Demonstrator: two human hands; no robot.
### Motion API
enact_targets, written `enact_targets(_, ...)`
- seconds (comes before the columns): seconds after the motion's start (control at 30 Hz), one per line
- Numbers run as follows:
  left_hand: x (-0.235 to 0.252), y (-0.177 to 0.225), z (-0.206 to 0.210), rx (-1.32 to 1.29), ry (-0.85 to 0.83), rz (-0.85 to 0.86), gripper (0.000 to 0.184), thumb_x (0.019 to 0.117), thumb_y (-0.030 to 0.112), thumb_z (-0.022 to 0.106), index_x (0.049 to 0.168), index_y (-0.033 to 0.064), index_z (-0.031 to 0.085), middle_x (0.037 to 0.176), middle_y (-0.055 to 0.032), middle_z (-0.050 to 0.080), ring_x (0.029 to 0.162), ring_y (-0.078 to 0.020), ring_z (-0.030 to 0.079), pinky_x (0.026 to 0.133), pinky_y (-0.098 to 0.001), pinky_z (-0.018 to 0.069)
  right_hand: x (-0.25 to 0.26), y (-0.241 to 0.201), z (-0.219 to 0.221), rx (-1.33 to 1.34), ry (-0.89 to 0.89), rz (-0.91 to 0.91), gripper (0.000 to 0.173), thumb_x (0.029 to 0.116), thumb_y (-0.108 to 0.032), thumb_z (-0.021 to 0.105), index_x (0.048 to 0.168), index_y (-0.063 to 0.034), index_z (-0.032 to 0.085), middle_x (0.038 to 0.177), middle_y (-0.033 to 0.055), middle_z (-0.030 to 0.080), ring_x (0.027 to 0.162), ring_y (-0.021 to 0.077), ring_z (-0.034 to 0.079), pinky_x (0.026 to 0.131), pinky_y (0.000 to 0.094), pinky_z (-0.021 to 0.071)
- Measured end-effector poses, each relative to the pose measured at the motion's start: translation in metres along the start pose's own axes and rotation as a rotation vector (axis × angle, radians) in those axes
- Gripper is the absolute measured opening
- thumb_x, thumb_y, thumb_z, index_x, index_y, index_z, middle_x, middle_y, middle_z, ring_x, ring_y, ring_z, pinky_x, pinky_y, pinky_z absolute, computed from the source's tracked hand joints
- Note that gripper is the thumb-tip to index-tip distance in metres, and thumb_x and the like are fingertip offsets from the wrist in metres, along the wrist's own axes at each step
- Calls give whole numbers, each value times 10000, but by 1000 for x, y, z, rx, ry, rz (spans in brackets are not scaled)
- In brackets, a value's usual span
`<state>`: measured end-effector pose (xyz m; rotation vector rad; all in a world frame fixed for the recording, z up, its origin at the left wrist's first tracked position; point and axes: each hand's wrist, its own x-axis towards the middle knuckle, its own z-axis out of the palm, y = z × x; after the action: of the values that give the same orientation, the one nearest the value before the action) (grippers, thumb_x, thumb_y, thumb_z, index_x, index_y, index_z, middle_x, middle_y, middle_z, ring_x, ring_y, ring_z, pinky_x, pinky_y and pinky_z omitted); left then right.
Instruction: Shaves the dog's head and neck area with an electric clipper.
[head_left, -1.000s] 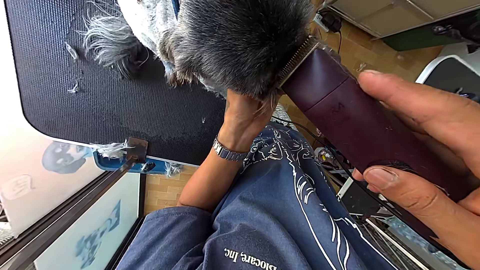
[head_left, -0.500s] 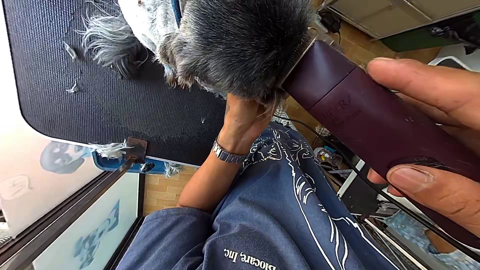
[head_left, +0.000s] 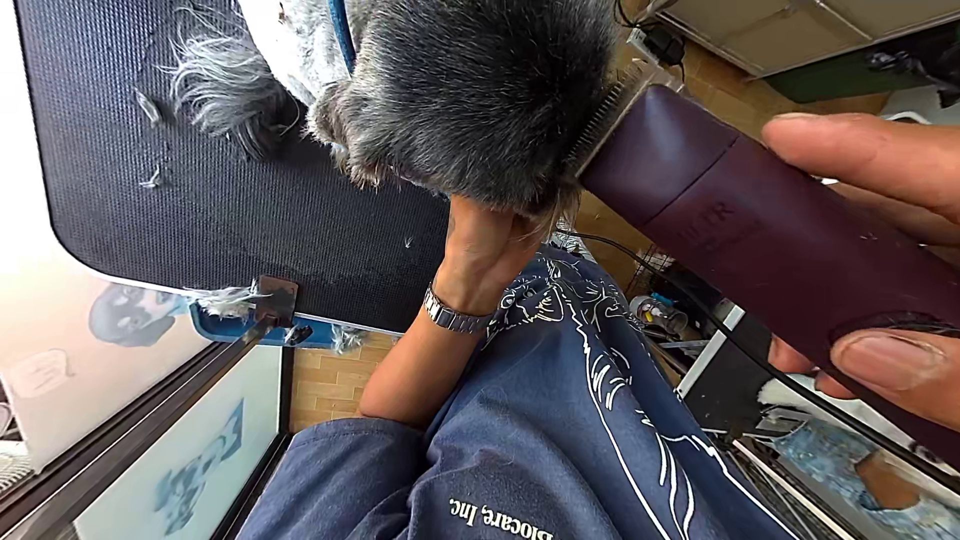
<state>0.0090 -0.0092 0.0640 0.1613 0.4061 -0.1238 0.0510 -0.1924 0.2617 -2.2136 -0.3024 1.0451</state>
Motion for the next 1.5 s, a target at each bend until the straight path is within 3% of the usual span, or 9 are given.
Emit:
enact_targets(0.2, 0, 1, -2, 13, -30, 20, 324, 1072, 250, 387, 983, 156, 684, 922, -27, 725, 900, -113, 711, 827, -295, 596, -4, 21, 8, 62, 58, 0, 781, 917, -345, 705, 1601, -229, 348, 1180, -63, 698, 734, 47, 703, 585, 224, 637)
enact_targets(0.43, -3, 1, -4, 44, -7, 36, 270, 1052, 196, 432, 970, 159, 687, 922, -24, 729, 899, -116, 716, 836, -300, 599, 4, 12, -2, -27, 46, -93, 739, 898, -298, 670, 1551, -73, 407, 1184, -26, 686, 782, 8, 696, 615, 199, 635)
enact_targets(0.63, -1, -1, -3, 26, 1, 38, 261, 1053, 170, 430, 995, 147, 684, 936, -41, 728, 924, -132, 717, 849, -314, 600, -2, 20, 7, -1, 70, -22, 778, 888, -381, 694, 1584, -216, 386, 1096, -64, 713, 720, 28, 690, 563, 227, 625)
enact_targets(0.77, 0, 0, 0, 35, -29, 26, 259, 1052, 222, 471, 978, 164, 713, 911, -21, 737, 887, -103, 717, 825, -277, 597, -2, 22, 9, -69, 49, -95, 754, 941, -420, 660, 1602, -228, 352, 1172, -81, 683, 857, -15, 669, 683, 175, 601)
enact_targets(0.87, 1, 1, 2, 30, -12, 12, 262, 1045, 178, 457, 966, 143, 705, 897, -42, 735, 848, -120, 723, 782, -288, 610, -7, 23, 8, -57, 39, -69, 744, 947, -415, 653, 1603, -227, 355, 1189, -65, 687, 856, -4, 679, 682, 195, 616)
enact_targets(0.97, 3, -1, 1, 43, -24, 28, 264, 1042, 130, 425, 991, 134, 683, 929, -53, 730, 890, -139, 724, 805, -308, 610, -7, 29, 13, -52, 105, -74, 736, 929, -414, 672, 1585, -226, 395, 1148, -80, 701, 836, -2, 681, 667, 198, 615)
enact_targets(1.1, 0, -1, 5, 65, -35, 45, 246, 1057, 220, 471, 1002, 182, 707, 933, -4, 740, 914, -81, 714, 851, -264, 591, 0, 29, 15, -151, 120, -186, 718, 939, -455, 641, 1578, -218, 414, 1224, -77, 672, 965, -30, 644, 768, 171, 578)
enact_targets(1.23, -5, -1, 8, 46, -18, 56, 280, 1041, 170, 456, 912, 184, 703, 851, 16, 735, 825, -52, 710, 785, -240, 598, -16, 27, 7, -247, 31, -169, 646, 972, -439, 600, 1575, -291, 419, 1155, -94, 669, 876, -59, 603, 704, 159, 530)
enact_targets(1.5, 3, -3, -1, 36, -42, 35, 226, 1049, 238, 473, 1027, 159, 684, 985, -32, 725, 978, -136, 703, 901, -331, 580, -12, 15, 1, -99, 61, -47, 732, 935, -363, 641, 1587, -154, 380, 1148, -30, 694, 813, -9, 671, 661, 190, 608)
